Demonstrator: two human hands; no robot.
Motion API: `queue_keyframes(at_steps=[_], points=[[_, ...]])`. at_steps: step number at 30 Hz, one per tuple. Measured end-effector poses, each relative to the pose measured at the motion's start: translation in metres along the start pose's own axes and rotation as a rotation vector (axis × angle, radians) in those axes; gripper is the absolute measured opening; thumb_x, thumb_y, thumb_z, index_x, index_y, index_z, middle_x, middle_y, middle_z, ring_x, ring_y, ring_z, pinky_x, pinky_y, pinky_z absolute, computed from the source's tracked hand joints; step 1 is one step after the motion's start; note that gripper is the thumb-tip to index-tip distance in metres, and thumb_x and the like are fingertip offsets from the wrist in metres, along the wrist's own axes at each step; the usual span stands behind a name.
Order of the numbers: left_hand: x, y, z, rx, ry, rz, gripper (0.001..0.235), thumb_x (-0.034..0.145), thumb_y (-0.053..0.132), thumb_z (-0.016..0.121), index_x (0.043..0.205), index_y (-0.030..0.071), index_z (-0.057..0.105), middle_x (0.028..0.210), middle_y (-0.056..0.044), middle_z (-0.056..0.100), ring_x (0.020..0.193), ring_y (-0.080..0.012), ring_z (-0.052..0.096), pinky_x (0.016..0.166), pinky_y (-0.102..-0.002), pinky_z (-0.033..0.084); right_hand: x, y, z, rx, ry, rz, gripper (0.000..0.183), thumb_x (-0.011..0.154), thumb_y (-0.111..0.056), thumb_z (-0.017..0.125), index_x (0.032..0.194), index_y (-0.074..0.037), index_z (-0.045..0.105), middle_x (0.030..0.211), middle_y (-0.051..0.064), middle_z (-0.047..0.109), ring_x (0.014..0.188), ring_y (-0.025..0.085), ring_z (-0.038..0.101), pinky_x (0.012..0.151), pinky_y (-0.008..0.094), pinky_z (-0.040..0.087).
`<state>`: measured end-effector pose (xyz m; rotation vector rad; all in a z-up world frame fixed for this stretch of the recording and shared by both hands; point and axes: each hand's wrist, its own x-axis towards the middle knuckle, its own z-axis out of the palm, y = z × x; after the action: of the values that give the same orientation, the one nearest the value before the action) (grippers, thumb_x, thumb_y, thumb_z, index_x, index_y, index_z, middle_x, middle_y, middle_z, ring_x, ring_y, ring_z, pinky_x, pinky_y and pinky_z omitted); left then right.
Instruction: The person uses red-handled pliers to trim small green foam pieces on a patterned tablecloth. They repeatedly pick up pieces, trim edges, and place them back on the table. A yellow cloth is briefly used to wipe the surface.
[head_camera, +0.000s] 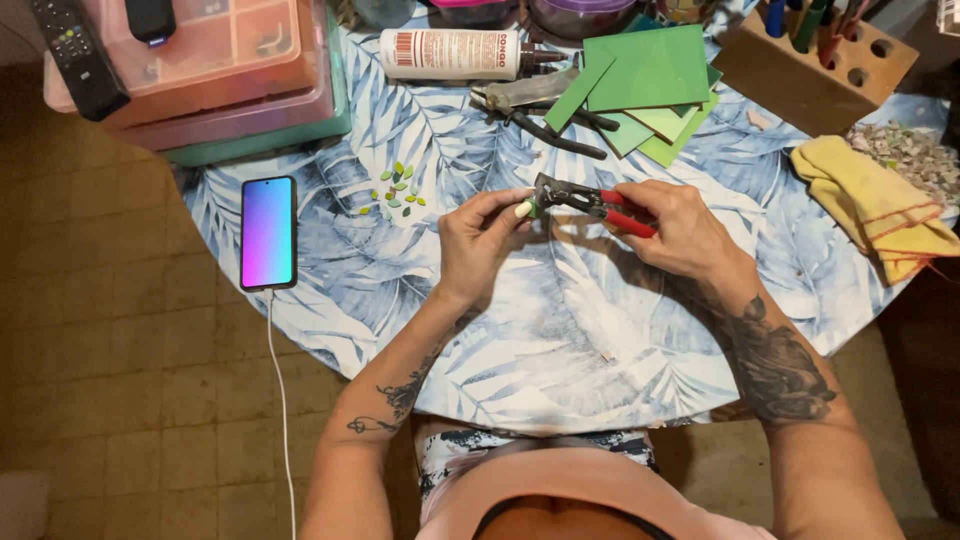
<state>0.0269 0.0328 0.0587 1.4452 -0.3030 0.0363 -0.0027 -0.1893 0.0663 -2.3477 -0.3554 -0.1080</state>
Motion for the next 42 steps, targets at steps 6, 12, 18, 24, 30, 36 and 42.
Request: queue_keyframes(at_steps=[6,12,18,24,30,36,42], points=[[0.0,0.0,0.0,0.018,0.005,0.041,0.013,0.077,0.0,0.061,0.09,0.001,0.064,0.076,-0.013,0.061,0.067,-0.0162,0.061,0.058,-0.027,0.056,0.0,-0.006,-0.001,0.02,-0.018,0.019,0.04,0.061,-0.007,0.067,0.099,0.002,0.058,0.081,0.022,0.06,0.077,0.038,0.059,0.065,0.04,0.048],[0.0,0.001,0.001,0.044,0.001,0.074,0.013,0.077,-0.001,0.061,0.089,0.0,0.064,0.073,-0.014,0.06,0.065,-0.0165,0.061,0.055,-0.026,0.055,0.0,0.003,0.0,-0.002,-0.043,0.02,0.041,0.061,-0.01,0.067,0.1,0.0,0.058,0.086,0.02,0.06,0.08,0.036,0.059,0.067,0.039,0.048],[0.0,0.001,0.001,0.028,-0.002,0.077,0.012,0.077,0.0,0.061,0.089,-0.001,0.063,0.073,-0.014,0.06,0.065,-0.0156,0.061,0.056,-0.026,0.055,0.0,0.003,0.001,-0.007,-0.043,0.016,0.041,0.063,-0.012,0.067,0.1,0.001,0.058,0.087,0.021,0.06,0.081,0.036,0.059,0.068,0.039,0.047],[-0.006,-0.002,0.008,-0.219,0.022,-0.16,0.017,0.083,0.004,0.053,0.098,-0.001,0.058,0.081,-0.008,0.055,0.068,-0.0138,0.059,0.059,-0.025,0.057,-0.003,0.006,0.001,0.007,-0.099,0.113,0.036,0.064,-0.013,0.066,0.099,-0.004,0.059,0.084,0.018,0.061,0.08,0.036,0.059,0.069,0.04,0.047],[-0.007,-0.011,0.004,-0.805,-0.21,-0.394,0.049,0.093,0.026,0.024,0.13,-0.007,0.022,0.136,-0.023,0.022,0.125,-0.0331,0.026,0.103,-0.038,0.026,-0.004,0.004,0.004,-0.016,-0.122,0.171,0.04,0.061,-0.011,0.065,0.1,-0.007,0.058,0.084,0.017,0.061,0.082,0.035,0.059,0.07,0.041,0.046],[-0.005,-0.04,-0.001,-1.013,-0.232,-0.418,0.049,0.093,0.028,0.03,0.128,-0.006,0.029,0.131,-0.022,0.032,0.12,-0.0278,0.037,0.099,-0.035,0.035,-0.004,0.009,0.015,-0.05,-0.074,0.147,0.035,0.06,-0.011,0.064,0.095,-0.006,0.059,0.076,0.018,0.06,0.074,0.037,0.059,0.064,0.043,0.046],[-0.002,-0.045,0.0,-1.023,-0.271,-0.323,0.047,0.094,0.028,0.033,0.126,-0.006,0.033,0.128,-0.022,0.038,0.118,-0.0273,0.04,0.099,-0.036,0.036,-0.003,0.017,0.023,-0.16,0.06,0.057,0.026,0.065,-0.016,0.065,0.09,-0.011,0.06,0.072,0.012,0.059,0.071,0.032,0.06,0.059,0.038,0.047]])
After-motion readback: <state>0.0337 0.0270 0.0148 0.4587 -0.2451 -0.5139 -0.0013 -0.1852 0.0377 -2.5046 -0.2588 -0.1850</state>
